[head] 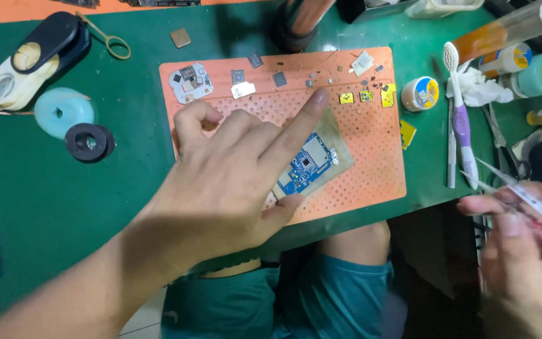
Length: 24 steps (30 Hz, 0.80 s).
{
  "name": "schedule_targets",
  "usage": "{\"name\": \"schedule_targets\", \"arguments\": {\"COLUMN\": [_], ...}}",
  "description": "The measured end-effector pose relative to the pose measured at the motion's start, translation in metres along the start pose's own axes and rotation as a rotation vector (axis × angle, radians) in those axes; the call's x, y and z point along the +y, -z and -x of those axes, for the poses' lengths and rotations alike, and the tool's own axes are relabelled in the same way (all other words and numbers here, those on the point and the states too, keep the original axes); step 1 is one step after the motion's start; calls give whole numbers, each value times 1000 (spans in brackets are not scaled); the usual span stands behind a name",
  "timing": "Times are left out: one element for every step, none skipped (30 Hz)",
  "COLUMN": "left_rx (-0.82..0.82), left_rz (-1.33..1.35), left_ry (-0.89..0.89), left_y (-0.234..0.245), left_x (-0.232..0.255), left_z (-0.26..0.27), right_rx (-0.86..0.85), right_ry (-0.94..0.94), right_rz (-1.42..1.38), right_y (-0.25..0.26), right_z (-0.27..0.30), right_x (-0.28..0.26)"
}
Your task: The person cleans a small blue circuit board by first wiping it with a white tissue, then inspecting it with a magnifying glass, and finally scrubbing it with a purple toothbrush. The person handles the board and tools over a green workbench with an orange mat.
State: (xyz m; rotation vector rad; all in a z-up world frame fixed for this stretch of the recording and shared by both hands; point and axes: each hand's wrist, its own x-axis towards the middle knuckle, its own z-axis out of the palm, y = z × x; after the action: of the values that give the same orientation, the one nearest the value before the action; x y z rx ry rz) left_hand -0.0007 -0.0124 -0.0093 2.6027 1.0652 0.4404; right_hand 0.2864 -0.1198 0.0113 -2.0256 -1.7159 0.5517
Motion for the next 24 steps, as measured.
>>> {"name": "schedule_targets", "arguments": {"left_rx": [49,98,95,129,165,162,212,261,267,301,329,329,284,240,241,218,194,195,213,230,230,223,218,220], "left_rz": [-25,-50,-49,-40,-28,-24,-18,-12,-14,-44,-72,-71,-55,-39,-38,-38,-37,-36,-49,-63,-62,-95,-127,-127], "left_ry": [-13,-27,-25,-50,-74,-71,-97,-124,-122,-116,-108,-105,-84,-64,-65,-62,-60,-61,-57,-54,-50,-51,-54,-52], "left_y": [-1,-2,-1,-1,-2,-2,-3,-2,-2,-2,-3,-3,-4,-5,-4,-4,-3,-3,-3,-4,-4,-4,-3,-4], "left_x": [1,1,1,0,0,0,-1,-2,-2,-2,-2,-3,-3,-4,-4,-4,-4,-4,-4,-4,-4,-4,-4,-4], "left_z": [1,2,2,1,1,2,3,3,3,2,2,2,2,3,3,2,3,3,3,3,3,4,4,4], "right_rx": [161,322,320,224,118,113,5,-110,-110,-98,-89,-92,-108,-124,-123,-104,-85,-85,-60,-35,-38,-5,31,30], "right_ry": [86,167,164,386,604,601,755,905,911,953,990,992,997,1003,1003,1015,1028,1027,1067,1106,1107,1120,1133,1135], "right_rz": [-197,-397,-398,-306,-206,-205,-171,-136,-133,-79,-30,-30,-3,25,27,17,7,8,-12,-32,-33,-10,16,18], "right_y": [-18,-36,-40,-43,-46,-49,-52,-55,-59,-62,-66,-66,-67,-67,-69,-72,-74,-76,-78,-80,-82,-84,-85,-85], "right_z": [6,12,7,3,-2,-7,-14,-20,-21,-23,-23,-24,-24,-24,-26,-28,-29,-30,-31,-32,-32,-33,-33,-35], "right_x": [-6,-11,-13,-14,-15,-14,-13,-13,-15,-17,-19,-17,-14,-12,-16,-20,-25,-26,-28,-29,-30,-31,-31,-34]}}
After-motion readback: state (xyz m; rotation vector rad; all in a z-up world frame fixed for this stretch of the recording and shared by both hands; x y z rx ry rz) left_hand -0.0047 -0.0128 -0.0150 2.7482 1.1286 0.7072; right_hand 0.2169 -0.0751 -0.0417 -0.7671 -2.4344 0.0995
